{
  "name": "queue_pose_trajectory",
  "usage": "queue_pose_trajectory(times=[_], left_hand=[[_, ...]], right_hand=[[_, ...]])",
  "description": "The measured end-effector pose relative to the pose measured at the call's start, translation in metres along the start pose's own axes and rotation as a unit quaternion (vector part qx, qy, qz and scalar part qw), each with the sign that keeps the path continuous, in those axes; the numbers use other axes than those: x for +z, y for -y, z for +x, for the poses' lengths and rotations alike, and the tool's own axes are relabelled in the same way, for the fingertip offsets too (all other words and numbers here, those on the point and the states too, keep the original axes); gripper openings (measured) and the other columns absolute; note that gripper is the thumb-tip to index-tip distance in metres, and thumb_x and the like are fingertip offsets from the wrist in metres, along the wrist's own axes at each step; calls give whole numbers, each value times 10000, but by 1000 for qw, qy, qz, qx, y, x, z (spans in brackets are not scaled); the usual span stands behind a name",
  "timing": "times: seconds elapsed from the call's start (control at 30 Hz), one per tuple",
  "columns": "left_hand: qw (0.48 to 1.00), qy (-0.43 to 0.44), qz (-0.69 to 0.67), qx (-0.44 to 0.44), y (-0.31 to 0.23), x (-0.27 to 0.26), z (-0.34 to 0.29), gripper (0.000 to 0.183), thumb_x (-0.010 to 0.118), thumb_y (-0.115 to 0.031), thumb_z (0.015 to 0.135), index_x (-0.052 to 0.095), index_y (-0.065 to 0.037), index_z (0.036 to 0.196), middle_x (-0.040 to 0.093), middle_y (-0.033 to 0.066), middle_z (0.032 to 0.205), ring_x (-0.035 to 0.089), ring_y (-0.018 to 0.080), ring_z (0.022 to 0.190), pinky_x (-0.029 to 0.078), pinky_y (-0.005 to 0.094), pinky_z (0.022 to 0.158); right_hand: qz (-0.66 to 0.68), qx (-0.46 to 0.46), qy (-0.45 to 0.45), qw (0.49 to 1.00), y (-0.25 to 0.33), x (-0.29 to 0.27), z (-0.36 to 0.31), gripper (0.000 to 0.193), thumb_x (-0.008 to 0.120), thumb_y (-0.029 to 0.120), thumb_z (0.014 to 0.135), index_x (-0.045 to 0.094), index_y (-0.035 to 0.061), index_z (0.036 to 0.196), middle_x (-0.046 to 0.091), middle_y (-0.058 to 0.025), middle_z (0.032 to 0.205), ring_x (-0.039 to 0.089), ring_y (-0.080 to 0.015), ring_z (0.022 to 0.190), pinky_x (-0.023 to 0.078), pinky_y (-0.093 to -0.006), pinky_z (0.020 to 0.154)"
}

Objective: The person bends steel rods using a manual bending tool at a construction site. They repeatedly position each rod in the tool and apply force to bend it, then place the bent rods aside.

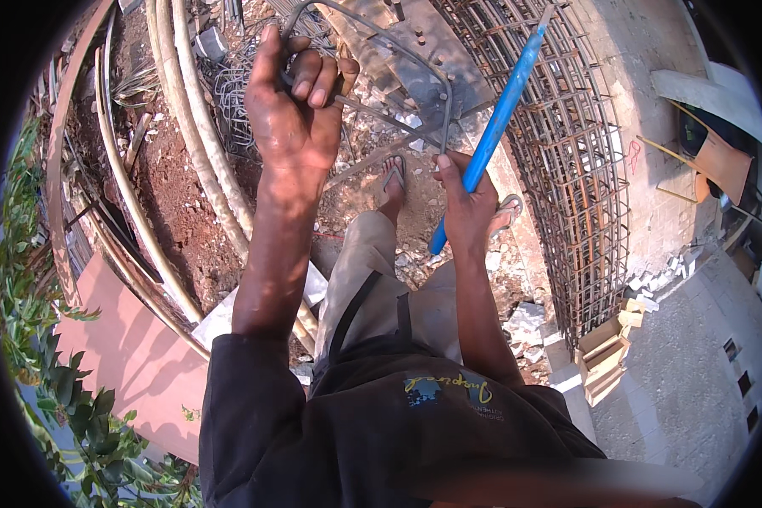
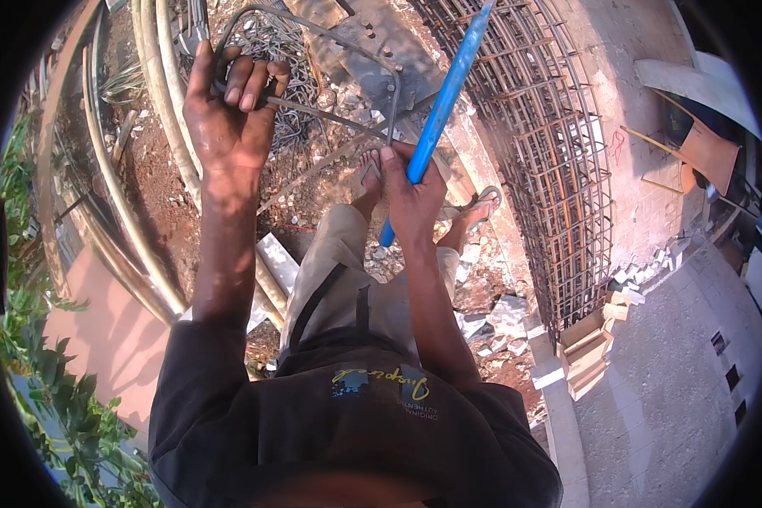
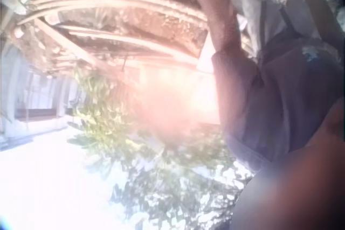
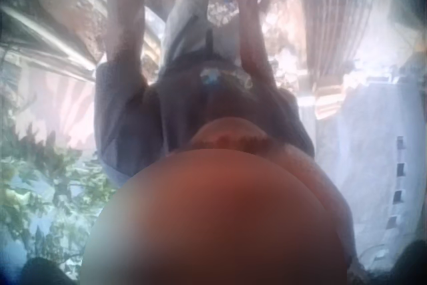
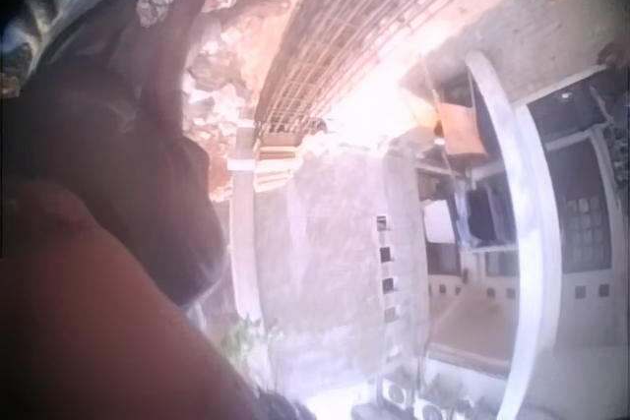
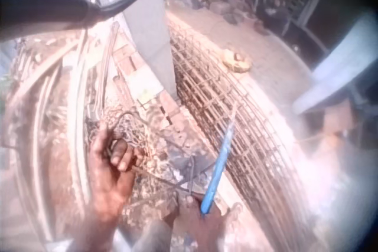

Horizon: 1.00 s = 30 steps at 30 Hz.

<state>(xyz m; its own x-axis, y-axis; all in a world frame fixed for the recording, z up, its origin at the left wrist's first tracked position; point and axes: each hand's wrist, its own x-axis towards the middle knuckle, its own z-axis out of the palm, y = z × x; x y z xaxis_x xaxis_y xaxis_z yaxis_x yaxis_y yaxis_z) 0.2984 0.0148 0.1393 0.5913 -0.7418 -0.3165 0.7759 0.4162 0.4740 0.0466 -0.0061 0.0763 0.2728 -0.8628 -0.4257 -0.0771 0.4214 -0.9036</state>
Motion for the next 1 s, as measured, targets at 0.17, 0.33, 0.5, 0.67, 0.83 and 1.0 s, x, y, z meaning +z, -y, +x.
queue_pose_trajectory(times=[0.17,0.33,0.5,0.67,0.83,1.0], left_hand=[[988,-114,39,91,27,-54,-89,430,473,-419,1167,594,-41,1333,547,23,762,582,172,782,515,502,1007],[973,-215,84,-10,57,-119,-128,426,483,-402,1165,535,-66,1422,742,109,1050,706,310,1175,535,493,1084],[979,-192,47,-58,56,-162,-90,438,547,-419,1138,574,-25,1328,760,154,1103,706,363,1201,504,517,1135],[951,-194,188,-151,6,-172,-18,352,674,-405,1087,661,-54,1118,416,-72,675,430,69,570,446,302,551],[830,-54,503,-234,-11,-163,31,296,849,-304,976,696,-105,820,469,-107,640,371,25,545,233,263,467],[818,-88,555,-124,3,-149,16,358,856,-302,972,699,-89,730,531,-84,623,388,45,561,309,286,515]], right_hand=[[-109,23,-81,990,-9,-5,27,196,811,124,990,767,-20,1114,723,-23,900,618,-73,803,500,-254,728],[-184,-82,-65,977,-3,0,78,169,820,123,976,777,-9,1071,721,-17,893,594,-72,769,475,-259,694],[-325,-159,-40,931,1,14,105,154,844,116,946,793,6,1042,692,7,826,533,-47,711,437,-252,645],[-365,-98,-58,924,1,15,104,156,854,108,935,793,2,1032,696,5,860,559,-49,726,444,-249,645],[-324,-98,-32,940,1,9,105,185,844,137,953,783,-17,1036,703,-2,886,589,-64,780,467,-267,691],[-324,-149,-16,934,6,-24,73,190,814,156,982,773,-17,1047,675,0,852,588,-93,792,470,-279,726]])
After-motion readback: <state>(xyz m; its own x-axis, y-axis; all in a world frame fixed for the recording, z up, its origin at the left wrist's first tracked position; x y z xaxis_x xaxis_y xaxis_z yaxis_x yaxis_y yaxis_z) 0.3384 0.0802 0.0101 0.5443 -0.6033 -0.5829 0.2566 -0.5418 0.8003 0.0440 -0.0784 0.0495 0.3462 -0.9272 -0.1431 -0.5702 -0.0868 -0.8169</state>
